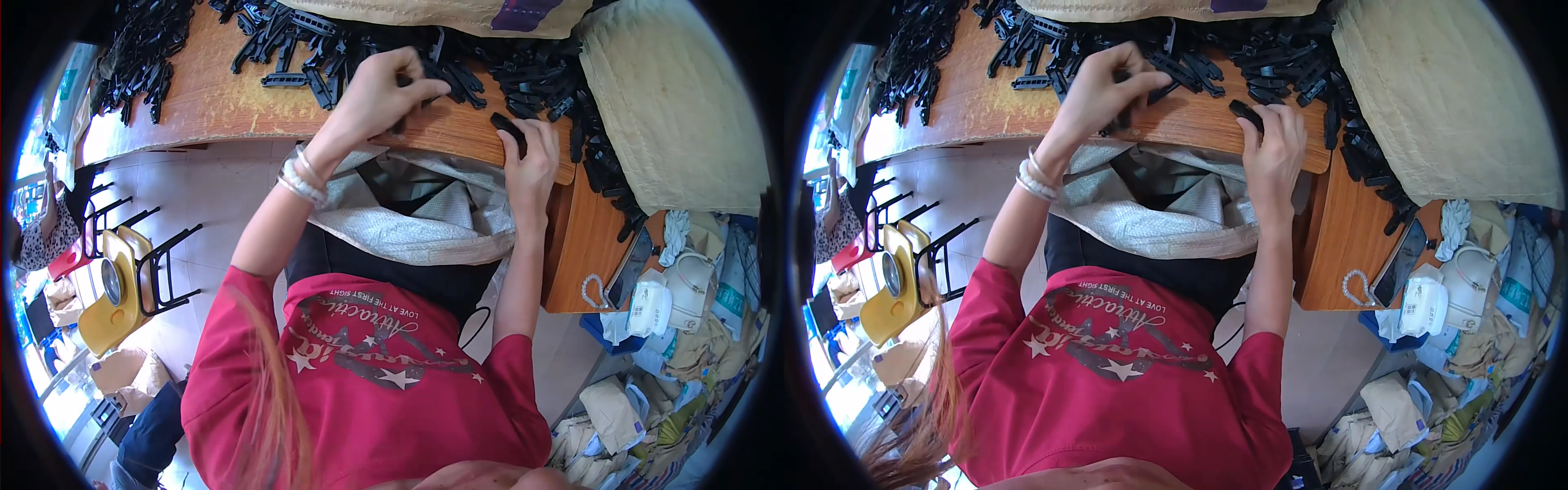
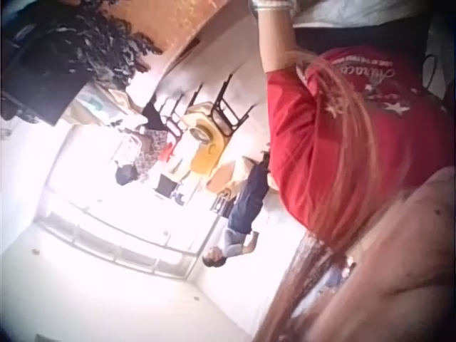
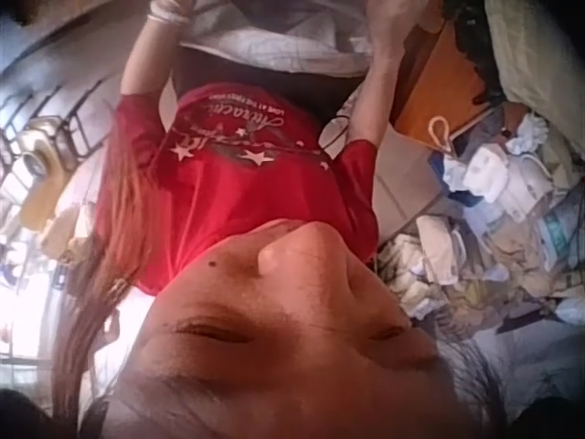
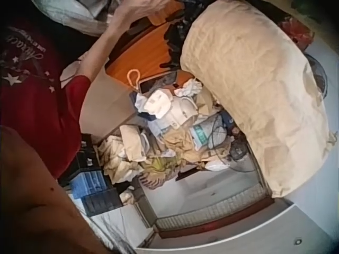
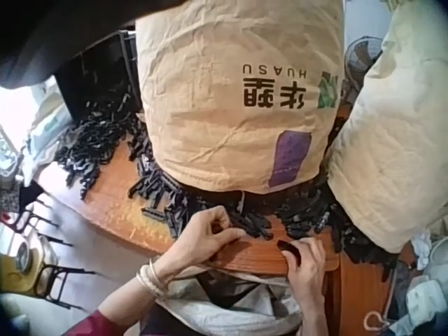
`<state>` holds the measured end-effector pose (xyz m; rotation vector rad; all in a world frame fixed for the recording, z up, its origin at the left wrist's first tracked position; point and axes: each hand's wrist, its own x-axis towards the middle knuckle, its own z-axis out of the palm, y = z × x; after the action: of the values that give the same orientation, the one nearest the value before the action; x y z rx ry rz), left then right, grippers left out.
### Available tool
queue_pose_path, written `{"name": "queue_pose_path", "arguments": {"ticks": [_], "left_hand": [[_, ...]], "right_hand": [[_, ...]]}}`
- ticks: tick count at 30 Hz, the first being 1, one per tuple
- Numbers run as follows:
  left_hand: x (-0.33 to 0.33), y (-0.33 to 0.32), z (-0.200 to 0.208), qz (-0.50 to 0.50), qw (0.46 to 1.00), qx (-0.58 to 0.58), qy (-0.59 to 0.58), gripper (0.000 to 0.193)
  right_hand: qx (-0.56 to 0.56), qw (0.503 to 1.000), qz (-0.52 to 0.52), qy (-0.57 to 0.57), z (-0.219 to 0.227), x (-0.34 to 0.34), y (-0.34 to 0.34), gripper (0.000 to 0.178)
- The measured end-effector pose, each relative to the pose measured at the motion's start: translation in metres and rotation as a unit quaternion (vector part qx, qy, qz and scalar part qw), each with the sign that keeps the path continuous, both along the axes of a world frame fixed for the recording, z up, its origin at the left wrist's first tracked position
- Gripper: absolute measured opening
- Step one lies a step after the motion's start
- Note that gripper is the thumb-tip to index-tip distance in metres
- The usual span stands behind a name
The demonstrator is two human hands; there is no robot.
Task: Inspecting, clicking together, and bagging small black plastic clips at a workbench.
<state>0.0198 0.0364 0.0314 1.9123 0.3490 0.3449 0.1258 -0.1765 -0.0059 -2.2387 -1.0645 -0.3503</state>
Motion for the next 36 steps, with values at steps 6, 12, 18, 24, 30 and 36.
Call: {"name": "queue_pose_path", "arguments": {"ticks": [6, 12, 18, 24, 30, 36], "left_hand": [[0.032, -0.01, -0.007, -0.048, 0.907, 0.41, 0.078, 0.039], [0.022, -0.014, -0.014, -0.019, 0.899, 0.434, 0.047, 0.039], [0.015, -0.014, -0.016, 0.033, 0.918, 0.395, -0.009, 0.029], [-0.017, -0.046, 0.022, -0.097, 0.983, -0.149, -0.05, 0.021], [-0.023, -0.047, 0.016, -0.088, 0.93, -0.356, -0.018, 0.026], [-0.027, -0.051, 0.018, -0.044, 0.964, -0.253, 0.069, 0.024]], "right_hand": [[0.123, 0.988, -0.006, 0.091, 0.005, -0.018, 0.001, 0.014], [0.2, 0.93, 0.01, 0.307, -0.004, -0.031, 0.0, 0.018], [0.225, 0.893, 0.032, 0.389, 0.002, -0.032, 0.007, 0.021], [0.362, 0.769, 0.138, 0.508, 0.023, -0.038, 0.0, 0.022], [0.308, 0.838, 0.141, 0.427, 0.031, -0.045, 0.001, 0.021], [0.272, 0.914, 0.087, 0.289, 0.027, -0.055, 0.001, 0.021]]}}
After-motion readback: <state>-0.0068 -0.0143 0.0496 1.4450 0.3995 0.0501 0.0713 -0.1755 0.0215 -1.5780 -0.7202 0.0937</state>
